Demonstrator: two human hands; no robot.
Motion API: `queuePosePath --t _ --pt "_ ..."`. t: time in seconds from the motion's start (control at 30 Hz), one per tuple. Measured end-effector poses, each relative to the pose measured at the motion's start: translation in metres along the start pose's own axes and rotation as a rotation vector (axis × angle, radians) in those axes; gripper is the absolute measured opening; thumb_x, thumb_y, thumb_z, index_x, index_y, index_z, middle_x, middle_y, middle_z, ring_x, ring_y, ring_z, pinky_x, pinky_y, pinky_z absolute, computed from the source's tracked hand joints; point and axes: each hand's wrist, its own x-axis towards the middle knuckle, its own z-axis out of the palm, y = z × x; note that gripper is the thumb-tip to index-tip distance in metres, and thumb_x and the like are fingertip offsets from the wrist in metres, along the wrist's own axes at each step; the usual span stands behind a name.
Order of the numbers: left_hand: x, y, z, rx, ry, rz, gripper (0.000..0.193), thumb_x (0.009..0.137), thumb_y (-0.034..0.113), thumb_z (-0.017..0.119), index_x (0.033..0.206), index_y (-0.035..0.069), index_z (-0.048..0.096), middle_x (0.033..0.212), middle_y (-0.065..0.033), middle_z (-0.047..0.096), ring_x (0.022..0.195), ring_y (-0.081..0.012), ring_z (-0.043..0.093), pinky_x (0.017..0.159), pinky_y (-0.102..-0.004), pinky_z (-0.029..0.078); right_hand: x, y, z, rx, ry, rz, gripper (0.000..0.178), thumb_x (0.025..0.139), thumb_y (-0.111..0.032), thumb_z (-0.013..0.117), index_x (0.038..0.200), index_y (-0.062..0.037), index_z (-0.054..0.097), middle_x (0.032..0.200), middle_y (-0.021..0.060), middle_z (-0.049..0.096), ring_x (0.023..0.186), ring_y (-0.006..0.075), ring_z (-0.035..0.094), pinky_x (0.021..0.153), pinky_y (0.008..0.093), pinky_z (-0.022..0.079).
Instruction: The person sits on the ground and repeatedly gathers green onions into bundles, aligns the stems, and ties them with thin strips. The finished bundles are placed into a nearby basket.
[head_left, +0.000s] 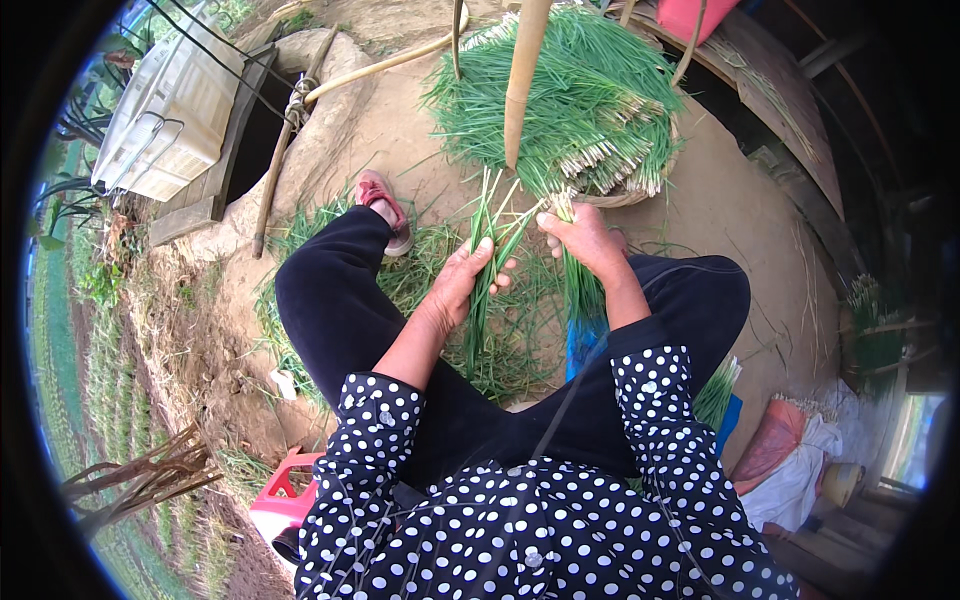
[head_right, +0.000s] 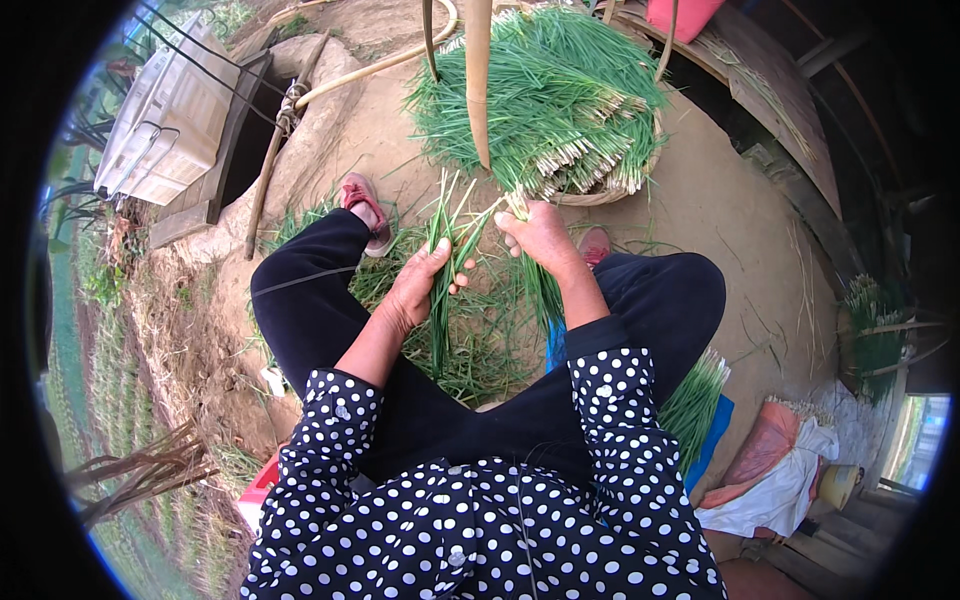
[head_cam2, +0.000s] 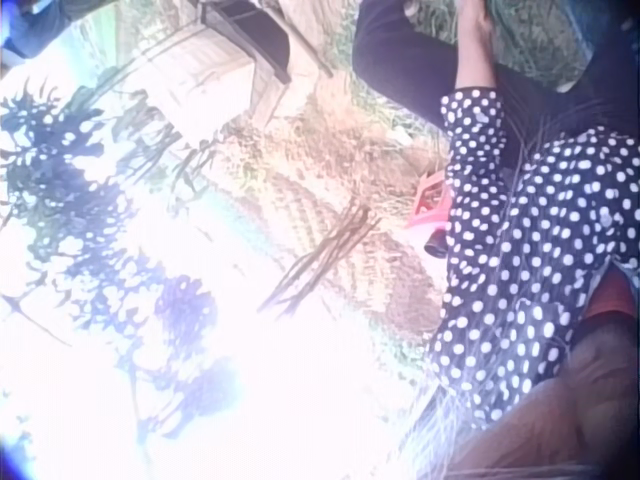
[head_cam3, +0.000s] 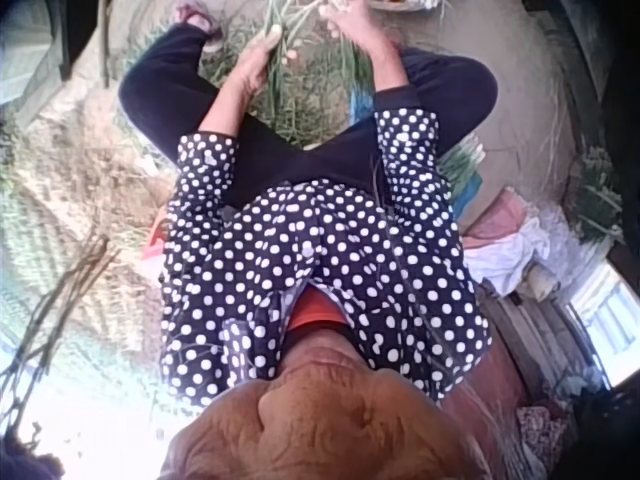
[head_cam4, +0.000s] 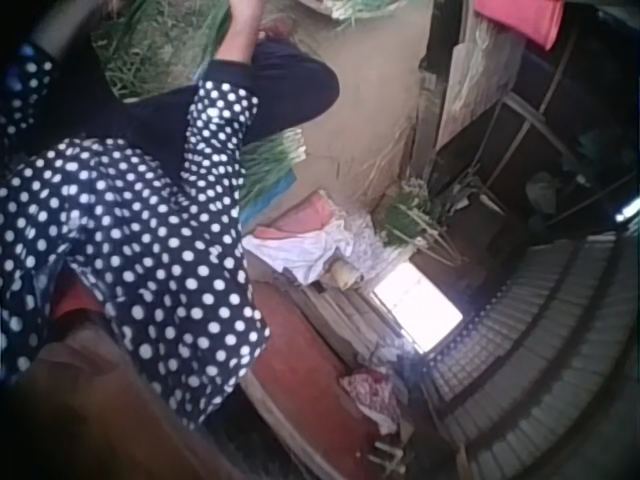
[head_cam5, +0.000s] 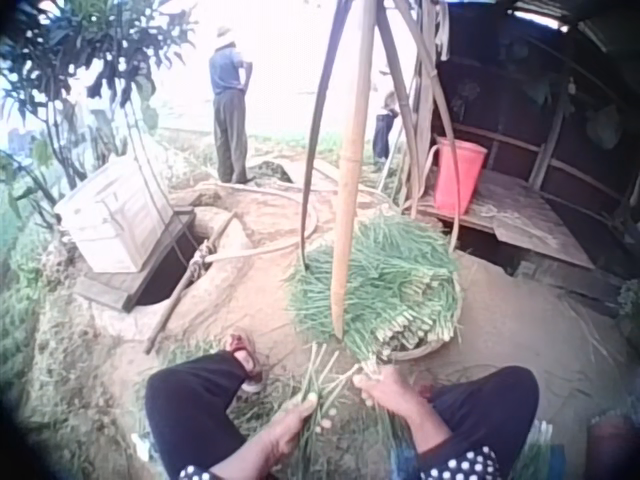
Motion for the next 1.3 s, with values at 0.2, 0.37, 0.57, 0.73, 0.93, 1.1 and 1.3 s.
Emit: queuePosePath --t 0.2,0.37,0.57,0.73,0.93,1.1,1.3 --pt "-0.002 0.004 -0.001 -0.042 0.025 0.012 0.024 0.094 0.025 0.060 0.111 0.009 0.053 0.093 -0.0092 0.065 0.067 -0.0146 0.062 0.054 -0.0225 0.049 -0.004 -0.008 -0.012 -0.025 0.278 0.028 0.017 0.087 -0.017 0.067 0.094 -0.0013 0.064 0.067 0.0007 0.057 0.052 0.0092 0.052 0.047 0.0257 0.046" --pt "0.000 0.002 0.003 0.034 0.042 -0.005 0.027 0.091 0.019 0.064 0.113 0.008 0.054 0.094 -0.0090 0.066 0.071 -0.0149 0.064 0.057 -0.0241 0.051 -0.007 -0.010 0.003 0.275 -0.039 -0.063 0.028 0.085 -0.018 0.072 0.104 -0.0006 0.063 0.074 -0.0008 0.058 0.056 0.0083 0.052 0.047 0.0247 0.044" --pt "-0.003 0.004 0.005 -0.054 0.048 -0.005 0.027 0.092 0.016 0.061 0.114 0.004 0.051 0.100 -0.0125 0.065 0.082 -0.0230 0.067 0.063 -0.0294 0.056 -0.007 -0.010 0.013 0.316 -0.053 0.004 0.019 0.086 -0.016 0.068 0.095 -0.0001 0.064 0.070 0.0015 0.059 0.054 0.0105 0.053 0.047 0.0255 0.044" --pt "-0.002 0.008 0.005 -0.146 0.022 0.008 0.028 0.094 0.015 0.058 0.117 0.003 0.047 0.106 -0.0128 0.061 0.089 -0.0259 0.067 0.068 -0.0329 0.058 -0.009 -0.010 0.006 0.364 -0.048 0.052 0.020 0.087 -0.018 0.068 0.095 -0.0004 0.066 0.068 -0.0004 0.056 0.054 0.0100 0.052 0.049 0.0246 0.043" --pt "-0.005 0.008 0.011 -0.071 -0.028 0.005 0.032 0.086 0.010 0.068 0.113 0.004 0.052 0.095 -0.0077 0.063 0.079 -0.0201 0.066 0.063 -0.0312 0.056 -0.009 -0.005 0.008 0.332 -0.043 0.034 0.019 0.087 -0.018 0.068 0.094 -0.0011 0.066 0.067 -0.0003 0.057 0.054 0.0107 0.053 0.049 0.0252 0.043" --pt "-0.004 0.006 0.009 0.048 0.099 0.071 0.032 0.080 0.002 0.072 0.106 0.007 0.054 0.085 -0.0036 0.063 0.067 -0.0162 0.063 0.058 -0.0271 0.052 -0.008 -0.004 0.012 0.434 -0.027 -0.004 0.021 0.083 -0.019 0.072 0.093 -0.0020 0.065 0.071 0.0011 0.059 0.053 0.0110 0.053 0.050 0.0258 0.046" --pt "-0.001 0.009 -0.003 0.002 0.238 0.119 0.027 0.081 0.001 0.069 0.103 0.008 0.054 0.085 -0.0035 0.063 0.065 -0.0149 0.064 0.052 -0.0235 0.049 -0.002 -0.006 -0.020 0.562 0.361 -0.038 0.016 0.082 -0.013 0.072 0.089 -0.0042 0.062 0.070 0.0012 0.058 0.054 0.0100 0.053 0.048 0.0270 0.048"
